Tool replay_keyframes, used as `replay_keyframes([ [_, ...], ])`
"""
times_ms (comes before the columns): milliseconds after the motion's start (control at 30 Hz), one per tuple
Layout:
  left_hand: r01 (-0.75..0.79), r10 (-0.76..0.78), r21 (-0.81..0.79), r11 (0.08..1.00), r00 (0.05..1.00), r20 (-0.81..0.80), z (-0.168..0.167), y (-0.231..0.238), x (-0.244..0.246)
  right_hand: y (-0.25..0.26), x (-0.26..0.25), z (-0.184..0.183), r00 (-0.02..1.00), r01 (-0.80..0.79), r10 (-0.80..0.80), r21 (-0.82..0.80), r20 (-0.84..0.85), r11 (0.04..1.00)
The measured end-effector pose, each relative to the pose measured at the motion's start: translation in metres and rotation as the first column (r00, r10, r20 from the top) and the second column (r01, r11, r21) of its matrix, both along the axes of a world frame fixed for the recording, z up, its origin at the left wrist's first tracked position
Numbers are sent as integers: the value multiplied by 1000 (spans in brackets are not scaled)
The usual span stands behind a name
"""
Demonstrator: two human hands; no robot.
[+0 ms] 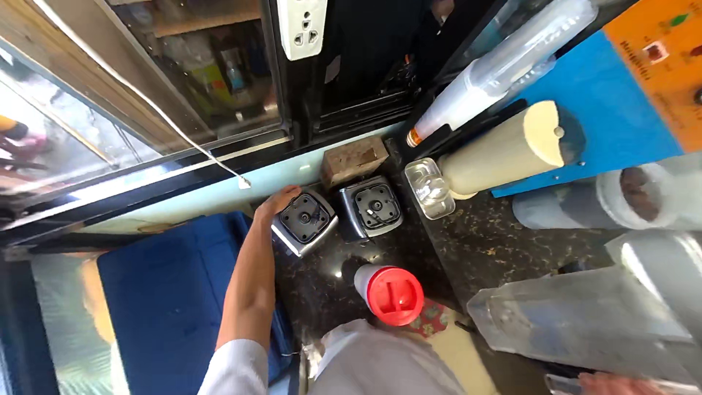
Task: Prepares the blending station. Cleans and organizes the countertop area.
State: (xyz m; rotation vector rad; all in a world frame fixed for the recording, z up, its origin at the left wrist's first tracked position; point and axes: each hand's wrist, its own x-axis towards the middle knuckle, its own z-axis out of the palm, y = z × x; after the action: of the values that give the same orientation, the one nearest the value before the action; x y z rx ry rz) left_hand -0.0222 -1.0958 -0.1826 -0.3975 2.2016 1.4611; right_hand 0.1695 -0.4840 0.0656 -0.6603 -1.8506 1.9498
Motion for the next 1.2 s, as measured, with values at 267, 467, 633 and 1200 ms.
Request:
replay_keyframes([
  [267, 299, -302, -42, 953, 946, -115, -10, 16, -37, -13, 17, 11, 996, 31, -37, -69, -81, 997],
  [467, 116, -117, -15, 993, 979, -168, -24, 1, -13, -33, 38, 13, 996, 80, -79, 28, -48, 996],
  [633, -85, 96, 79, 993, 984, -152, -30, -21, 18, -36, 49, 3, 993, 101, -103, -33, -53, 994],
  [1200, -467, 474, 86, 880, 860, -190, -38, -20, 103, 28, 21, -70, 944, 86, -15, 203, -329, 975],
])
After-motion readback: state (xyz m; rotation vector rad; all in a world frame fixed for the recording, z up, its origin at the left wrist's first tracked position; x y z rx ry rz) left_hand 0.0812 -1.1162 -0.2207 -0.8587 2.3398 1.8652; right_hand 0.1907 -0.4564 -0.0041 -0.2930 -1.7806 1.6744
